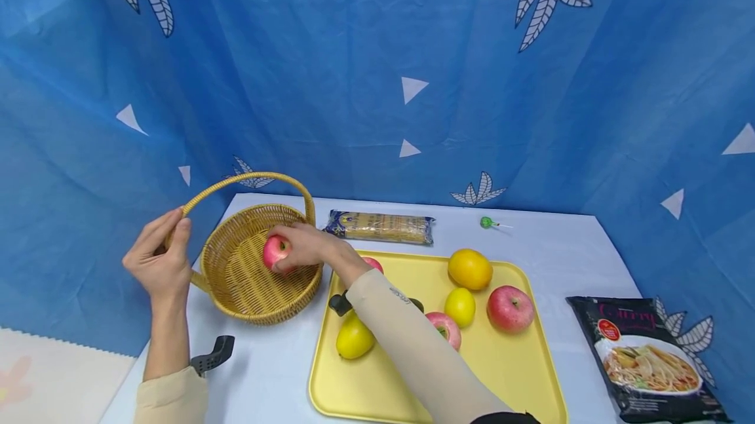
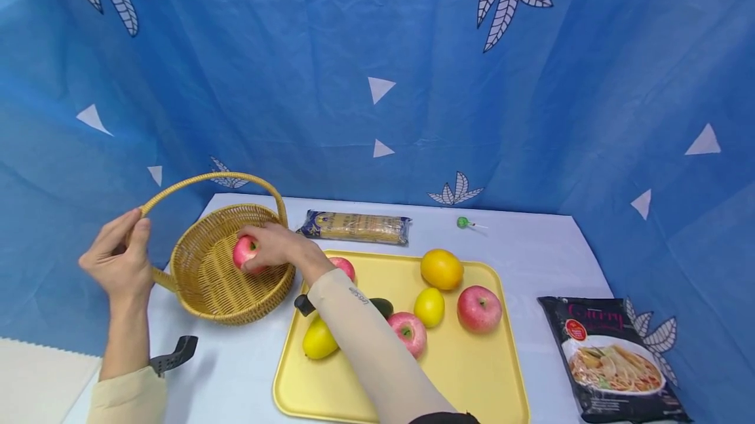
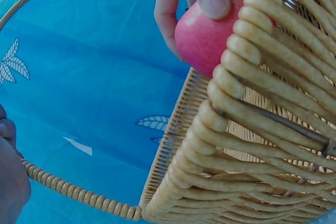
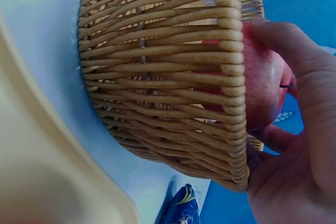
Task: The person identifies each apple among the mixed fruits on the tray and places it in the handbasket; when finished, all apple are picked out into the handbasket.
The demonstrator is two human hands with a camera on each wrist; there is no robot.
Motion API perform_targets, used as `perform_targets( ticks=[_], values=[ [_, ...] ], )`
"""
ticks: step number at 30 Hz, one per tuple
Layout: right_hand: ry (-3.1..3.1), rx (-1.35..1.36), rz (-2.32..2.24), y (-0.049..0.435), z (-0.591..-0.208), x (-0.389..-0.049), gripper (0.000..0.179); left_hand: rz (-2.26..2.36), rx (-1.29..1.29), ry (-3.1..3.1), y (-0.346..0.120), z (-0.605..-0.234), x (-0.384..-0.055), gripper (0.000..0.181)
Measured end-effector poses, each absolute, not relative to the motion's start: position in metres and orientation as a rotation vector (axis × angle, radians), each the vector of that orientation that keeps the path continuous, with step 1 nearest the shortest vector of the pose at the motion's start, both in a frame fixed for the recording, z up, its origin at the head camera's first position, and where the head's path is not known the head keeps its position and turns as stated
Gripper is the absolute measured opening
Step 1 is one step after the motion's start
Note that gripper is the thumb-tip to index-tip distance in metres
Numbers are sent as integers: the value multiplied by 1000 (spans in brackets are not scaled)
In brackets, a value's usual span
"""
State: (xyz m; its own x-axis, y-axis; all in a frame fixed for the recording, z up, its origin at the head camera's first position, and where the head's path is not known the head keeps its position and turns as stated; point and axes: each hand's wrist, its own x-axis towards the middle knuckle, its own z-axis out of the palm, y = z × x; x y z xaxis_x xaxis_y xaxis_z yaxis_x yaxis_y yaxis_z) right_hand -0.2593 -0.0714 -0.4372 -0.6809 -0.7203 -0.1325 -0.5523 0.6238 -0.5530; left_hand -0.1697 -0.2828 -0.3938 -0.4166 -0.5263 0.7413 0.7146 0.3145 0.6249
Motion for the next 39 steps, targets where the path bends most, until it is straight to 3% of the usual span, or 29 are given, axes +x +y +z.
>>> perform_targets(
  ticks=[39],
  values=[
    [2587, -1066, -409, -78, -439, -256, 71, -1381, -213, -1441, -283, -395, -169, 16]
  ],
)
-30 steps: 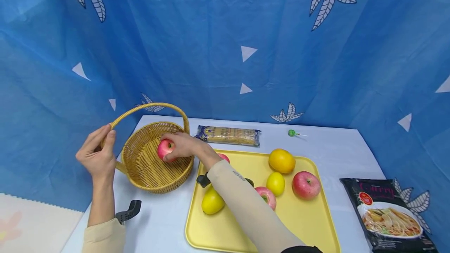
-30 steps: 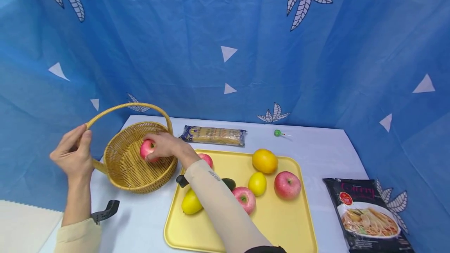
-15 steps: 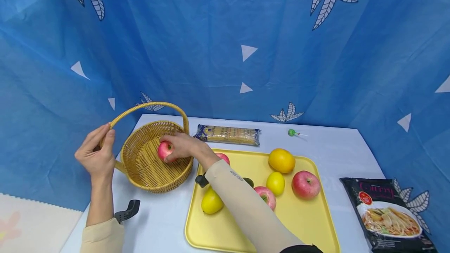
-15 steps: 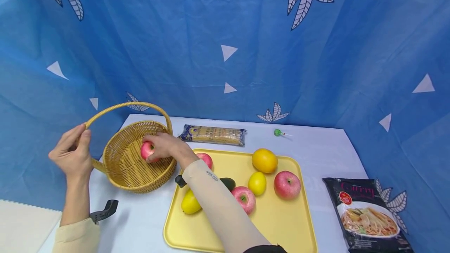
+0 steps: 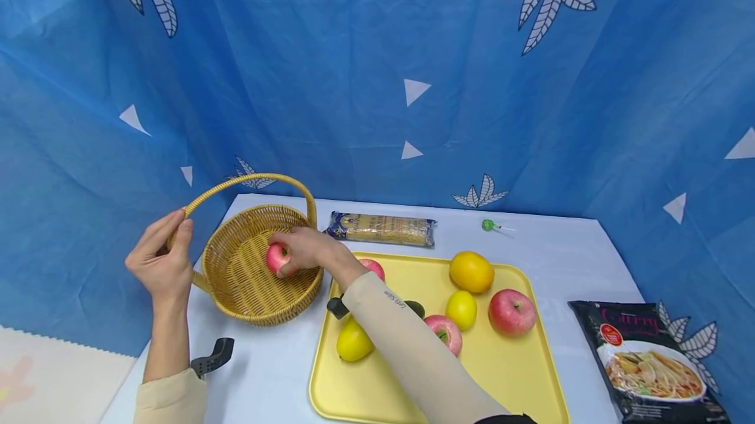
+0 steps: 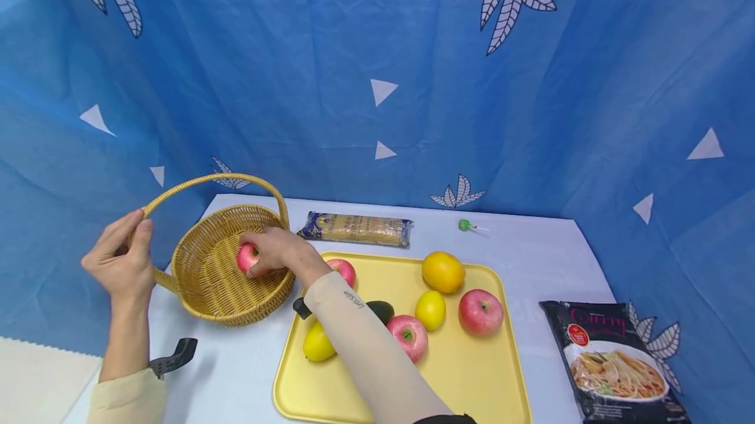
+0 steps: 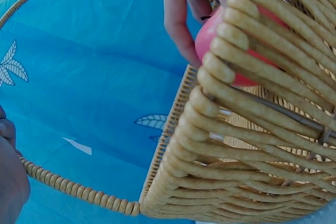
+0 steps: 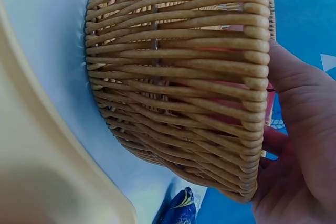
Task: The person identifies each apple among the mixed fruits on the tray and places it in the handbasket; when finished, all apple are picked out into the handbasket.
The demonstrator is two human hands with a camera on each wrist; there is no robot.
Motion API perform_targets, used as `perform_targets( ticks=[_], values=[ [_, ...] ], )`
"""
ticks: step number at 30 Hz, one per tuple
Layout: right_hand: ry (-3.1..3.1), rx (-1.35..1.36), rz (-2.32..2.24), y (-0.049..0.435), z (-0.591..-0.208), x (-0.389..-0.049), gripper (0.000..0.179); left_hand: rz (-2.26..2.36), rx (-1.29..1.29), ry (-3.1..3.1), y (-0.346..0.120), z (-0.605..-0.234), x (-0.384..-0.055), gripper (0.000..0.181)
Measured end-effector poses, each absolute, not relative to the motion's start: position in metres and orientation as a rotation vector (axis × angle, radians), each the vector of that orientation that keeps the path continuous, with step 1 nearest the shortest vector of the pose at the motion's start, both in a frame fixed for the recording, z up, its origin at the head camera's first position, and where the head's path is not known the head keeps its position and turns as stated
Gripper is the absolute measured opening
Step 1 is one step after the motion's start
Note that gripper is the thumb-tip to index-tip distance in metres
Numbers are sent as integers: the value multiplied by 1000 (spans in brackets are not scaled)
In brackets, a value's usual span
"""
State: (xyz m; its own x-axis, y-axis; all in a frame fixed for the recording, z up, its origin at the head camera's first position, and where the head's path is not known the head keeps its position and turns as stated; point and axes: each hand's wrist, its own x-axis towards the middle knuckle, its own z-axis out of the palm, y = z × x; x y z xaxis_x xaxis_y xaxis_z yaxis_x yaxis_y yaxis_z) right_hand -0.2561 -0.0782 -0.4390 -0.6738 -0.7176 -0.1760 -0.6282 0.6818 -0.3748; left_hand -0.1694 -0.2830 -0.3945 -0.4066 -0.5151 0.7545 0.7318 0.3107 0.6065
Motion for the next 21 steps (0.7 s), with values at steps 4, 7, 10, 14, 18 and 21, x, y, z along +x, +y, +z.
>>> perform_targets(
  ticks=[4, 7, 10, 14, 18, 21],
  values=[
    [2577, -1046, -396, -78, -439, -253, 70, -1388, -220, -1425, -283, -396, -169, 17],
    [2572, -1036, -380, -78, -438, -253, 71, -1386, -221, -1420, -283, -396, -169, 18],
    [2575, -1034, -353, -79, -438, -252, 72, -1378, -220, -1424, -283, -396, -169, 18],
    [2574, -1032, -350, -79, -438, -252, 72, -1384, -228, -1419, -283, -396, -170, 17],
    [2577, -1031, -351, -79, -438, -251, 72, -1385, -227, -1420, -283, -396, -170, 16],
    [2593, -1028, -343, -80, -438, -251, 73, -1372, -216, -1433, -284, -396, -170, 16]
  ],
)
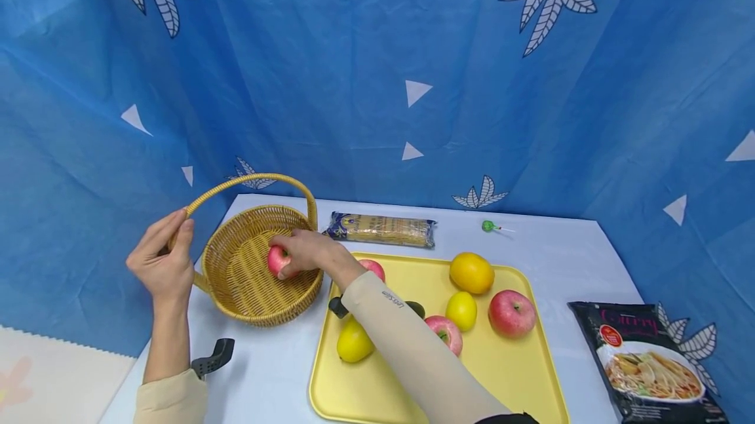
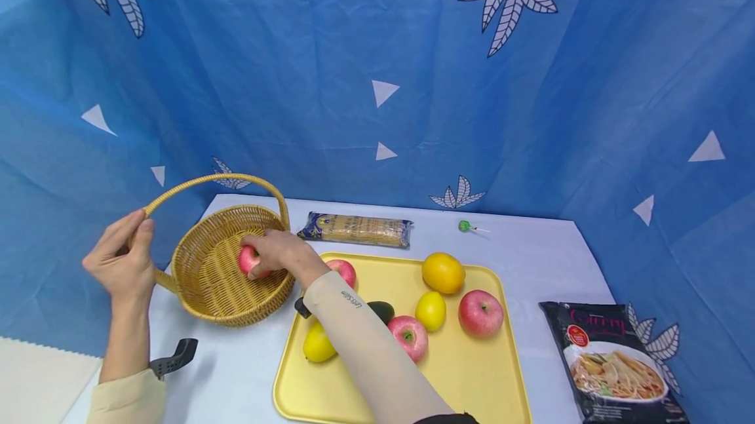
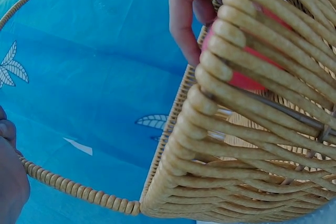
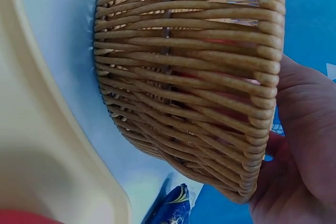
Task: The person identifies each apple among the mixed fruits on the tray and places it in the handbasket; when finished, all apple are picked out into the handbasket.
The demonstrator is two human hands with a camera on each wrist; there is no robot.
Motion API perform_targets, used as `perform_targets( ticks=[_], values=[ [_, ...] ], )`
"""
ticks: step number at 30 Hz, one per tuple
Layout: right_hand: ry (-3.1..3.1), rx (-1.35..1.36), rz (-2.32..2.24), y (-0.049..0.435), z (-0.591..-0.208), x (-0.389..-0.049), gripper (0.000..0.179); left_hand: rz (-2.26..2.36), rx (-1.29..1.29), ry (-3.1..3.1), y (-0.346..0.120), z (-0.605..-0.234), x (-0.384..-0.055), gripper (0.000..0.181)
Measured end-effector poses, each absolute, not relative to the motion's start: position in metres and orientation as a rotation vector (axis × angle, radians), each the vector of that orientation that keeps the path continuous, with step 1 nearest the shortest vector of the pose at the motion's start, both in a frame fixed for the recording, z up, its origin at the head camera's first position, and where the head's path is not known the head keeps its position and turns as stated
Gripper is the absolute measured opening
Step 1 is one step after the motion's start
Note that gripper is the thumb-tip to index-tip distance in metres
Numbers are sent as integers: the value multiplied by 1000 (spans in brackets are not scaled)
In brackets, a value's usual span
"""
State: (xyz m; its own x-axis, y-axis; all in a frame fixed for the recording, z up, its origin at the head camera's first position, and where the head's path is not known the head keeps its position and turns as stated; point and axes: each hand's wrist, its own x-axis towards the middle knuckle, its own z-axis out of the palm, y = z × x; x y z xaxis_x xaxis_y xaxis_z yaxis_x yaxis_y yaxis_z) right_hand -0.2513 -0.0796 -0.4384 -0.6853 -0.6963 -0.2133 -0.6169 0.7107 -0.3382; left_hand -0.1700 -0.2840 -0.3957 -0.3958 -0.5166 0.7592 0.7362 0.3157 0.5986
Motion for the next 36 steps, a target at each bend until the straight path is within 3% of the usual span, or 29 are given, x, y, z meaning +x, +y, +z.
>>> perform_targets(
  ticks=[36],
  values=[
    [2610, -945, -454, -79, -441, -252, 74, -1337, -176, -1490, -283, -396, -171, 18]
  ],
)
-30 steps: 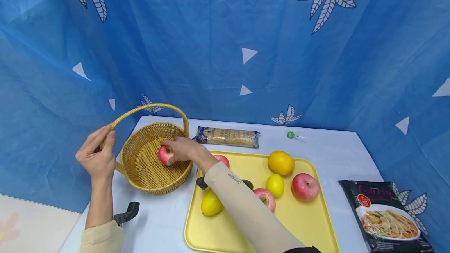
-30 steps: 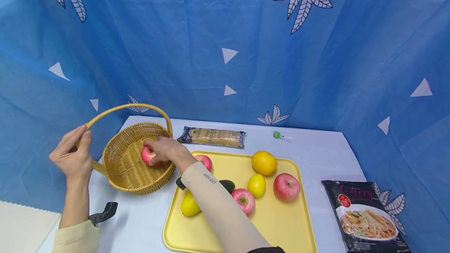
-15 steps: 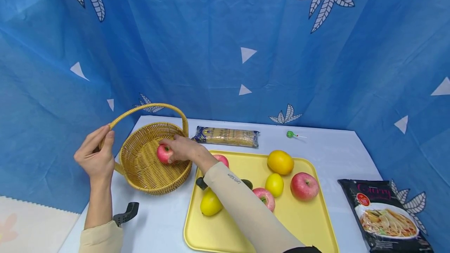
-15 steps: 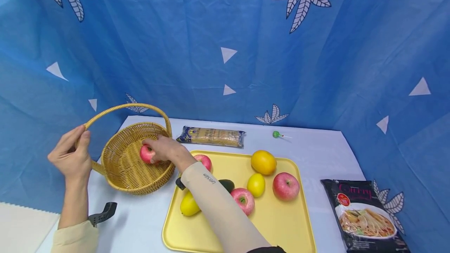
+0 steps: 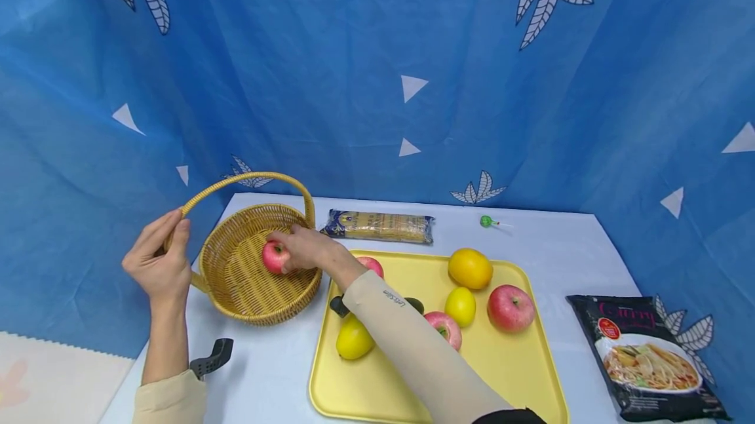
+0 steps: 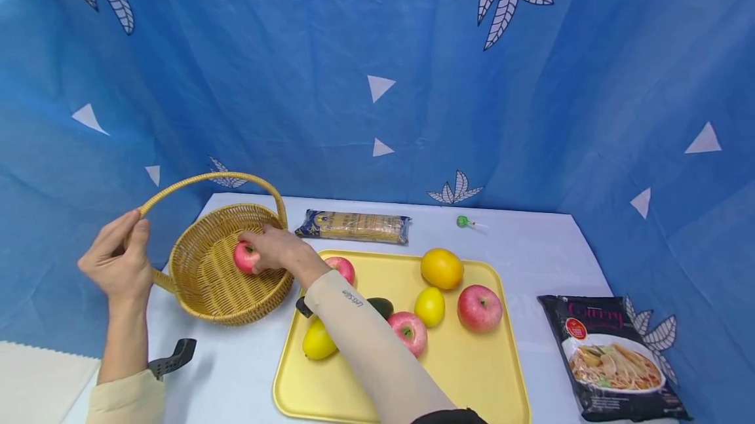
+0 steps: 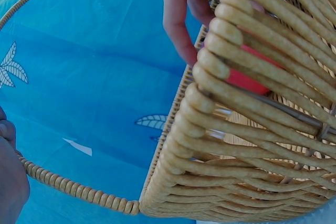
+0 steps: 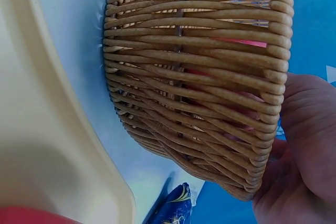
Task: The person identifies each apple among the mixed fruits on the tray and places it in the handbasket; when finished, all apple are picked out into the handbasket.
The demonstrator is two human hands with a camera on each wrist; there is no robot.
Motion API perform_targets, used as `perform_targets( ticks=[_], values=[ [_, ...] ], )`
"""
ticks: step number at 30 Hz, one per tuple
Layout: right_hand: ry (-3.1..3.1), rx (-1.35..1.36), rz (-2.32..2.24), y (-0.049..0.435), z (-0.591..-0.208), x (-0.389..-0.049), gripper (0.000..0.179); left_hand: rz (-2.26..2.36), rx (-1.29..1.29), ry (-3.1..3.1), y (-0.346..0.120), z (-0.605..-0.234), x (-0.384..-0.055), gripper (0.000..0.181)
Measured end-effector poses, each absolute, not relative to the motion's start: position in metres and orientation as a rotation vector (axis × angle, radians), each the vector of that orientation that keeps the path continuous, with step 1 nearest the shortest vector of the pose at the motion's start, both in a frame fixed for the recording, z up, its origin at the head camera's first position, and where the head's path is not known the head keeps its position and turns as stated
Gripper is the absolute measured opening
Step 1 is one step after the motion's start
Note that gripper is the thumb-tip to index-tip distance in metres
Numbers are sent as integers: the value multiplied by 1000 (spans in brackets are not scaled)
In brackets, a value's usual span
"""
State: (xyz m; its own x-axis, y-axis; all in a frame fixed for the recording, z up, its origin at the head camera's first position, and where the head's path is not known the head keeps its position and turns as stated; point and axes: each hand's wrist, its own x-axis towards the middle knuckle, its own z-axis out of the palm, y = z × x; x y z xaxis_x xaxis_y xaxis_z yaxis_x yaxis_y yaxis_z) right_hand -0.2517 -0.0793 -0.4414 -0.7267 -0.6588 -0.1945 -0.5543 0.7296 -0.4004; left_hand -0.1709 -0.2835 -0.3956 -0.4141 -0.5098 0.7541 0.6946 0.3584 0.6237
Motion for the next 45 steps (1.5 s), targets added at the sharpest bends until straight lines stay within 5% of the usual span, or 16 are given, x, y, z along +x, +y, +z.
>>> perform_targets(
  ticks=[45],
  values=[
    [2482, -1212, -780, -46, -422, -259, 65, -1388, -198, -1445, -285, -398, -172, 17]
  ],
)
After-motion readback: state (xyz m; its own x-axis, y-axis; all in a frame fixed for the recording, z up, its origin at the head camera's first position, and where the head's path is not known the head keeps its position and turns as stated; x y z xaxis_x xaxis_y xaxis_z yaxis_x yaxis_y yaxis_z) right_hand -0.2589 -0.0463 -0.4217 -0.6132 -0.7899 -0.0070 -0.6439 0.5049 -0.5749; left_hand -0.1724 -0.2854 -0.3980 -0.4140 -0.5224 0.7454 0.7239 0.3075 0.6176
